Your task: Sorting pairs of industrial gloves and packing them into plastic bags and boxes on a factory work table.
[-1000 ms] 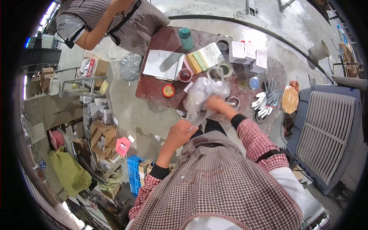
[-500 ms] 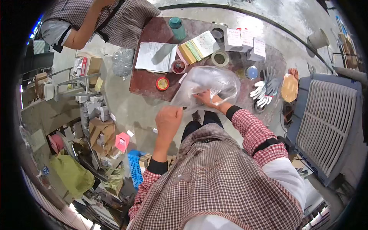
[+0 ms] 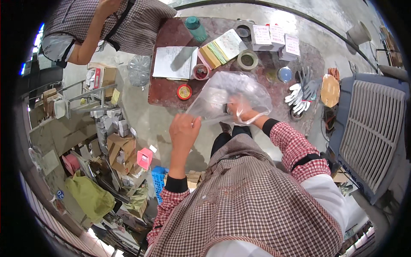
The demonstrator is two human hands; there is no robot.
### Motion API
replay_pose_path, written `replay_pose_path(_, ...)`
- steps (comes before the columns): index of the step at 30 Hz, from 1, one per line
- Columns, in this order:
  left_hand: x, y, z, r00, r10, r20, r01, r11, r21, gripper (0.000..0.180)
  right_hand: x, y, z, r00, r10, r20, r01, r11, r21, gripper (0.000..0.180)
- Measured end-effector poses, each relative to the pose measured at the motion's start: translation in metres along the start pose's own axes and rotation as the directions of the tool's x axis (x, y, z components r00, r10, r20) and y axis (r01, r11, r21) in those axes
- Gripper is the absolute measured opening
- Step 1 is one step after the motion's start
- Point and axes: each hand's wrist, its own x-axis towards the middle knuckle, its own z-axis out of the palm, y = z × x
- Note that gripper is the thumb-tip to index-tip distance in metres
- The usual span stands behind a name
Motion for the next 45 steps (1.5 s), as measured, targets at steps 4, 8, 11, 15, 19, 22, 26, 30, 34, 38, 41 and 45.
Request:
replay_pose_path(4, -0.015, -0.030, 0.006, 0.995, -0.104, 0.012, 0.102, 0.988, 0.114, 0.021, 0.074, -0.033, -0.014, 0.988, 0.155, -0.021, -0.140, 0.937, 0.318, 0.030)
replay_pose_path(8, -0.009, -0.068, 0.021, 0.938, -0.309, 0.155, 0.209, 0.864, 0.458, 0.018, 0.108, 0.043, 0.038, 0.846, 0.200, 0.495, -0.369, 0.889, 0.271, 0.038)
replay_pose_path(11, -0.032, -0.102, 0.081, 0.951, -0.271, -0.148, 0.308, 0.864, 0.399, 0.036, 0.131, 0.028, 0.048, 0.710, 0.065, 0.702, -0.373, 0.879, 0.296, 0.044)
replay_pose_path(15, -0.017, -0.064, 0.150, 0.866, -0.487, 0.115, 0.499, 0.860, -0.111, 0.046, 0.114, -0.010, 0.004, 0.784, 0.111, 0.611, -0.201, 0.976, 0.080, 0.055)
replay_pose_path(19, -0.050, -0.155, 0.268, 0.218, -0.787, 0.577, 0.861, -0.123, -0.493, 0.044, 0.135, -0.001, 0.073, 0.939, 0.000, 0.344, -0.117, 0.941, 0.318, 0.072)
replay_pose_path(22, 0.013, -0.094, 0.336, 0.548, -0.266, 0.793, 0.523, -0.631, -0.573, 0.034, 0.066, 0.143, 0.091, 0.940, 0.116, 0.320, -0.305, 0.704, 0.641, 0.080)
replay_pose_path(26, -0.050, -0.164, 0.294, 0.456, -0.627, 0.632, 0.629, -0.275, -0.727, 0.020, 0.137, -0.031, -0.008, 0.685, 0.201, 0.700, -0.447, 0.875, 0.187, 0.080)
replay_pose_path(30, -0.027, -0.154, 0.302, 0.506, -0.671, 0.542, 0.663, -0.099, -0.742, 0.018, 0.109, -0.007, -0.012, 0.898, 0.168, 0.406, -0.335, 0.859, 0.386, 0.088)
replay_pose_path(34, -0.026, -0.183, 0.302, 0.584, -0.716, 0.383, 0.714, 0.228, -0.662, 0.028, 0.104, -0.008, -0.026, 0.876, 0.229, 0.425, -0.376, 0.876, 0.302, 0.085)
replay_pose_path(38, 0.004, -0.171, 0.279, 0.709, -0.623, 0.331, 0.699, 0.557, -0.449, 0.028, 0.061, 0.031, -0.042, 0.920, 0.237, 0.312, -0.380, 0.731, 0.567, 0.062)
replay_pose_path(41, -0.019, -0.216, 0.258, 0.761, -0.506, 0.406, 0.602, 0.784, -0.153, 0.034, 0.062, 0.010, -0.020, 0.896, 0.207, 0.392, -0.401, 0.002, 0.916, 0.038)
replay_pose_path(45, 0.031, -0.120, 0.127, 0.821, -0.545, 0.170, 0.559, 0.828, -0.041, 0.057, 0.063, -0.024, -0.103, 0.746, 0.368, 0.555, -0.308, -0.548, 0.778, 0.053)
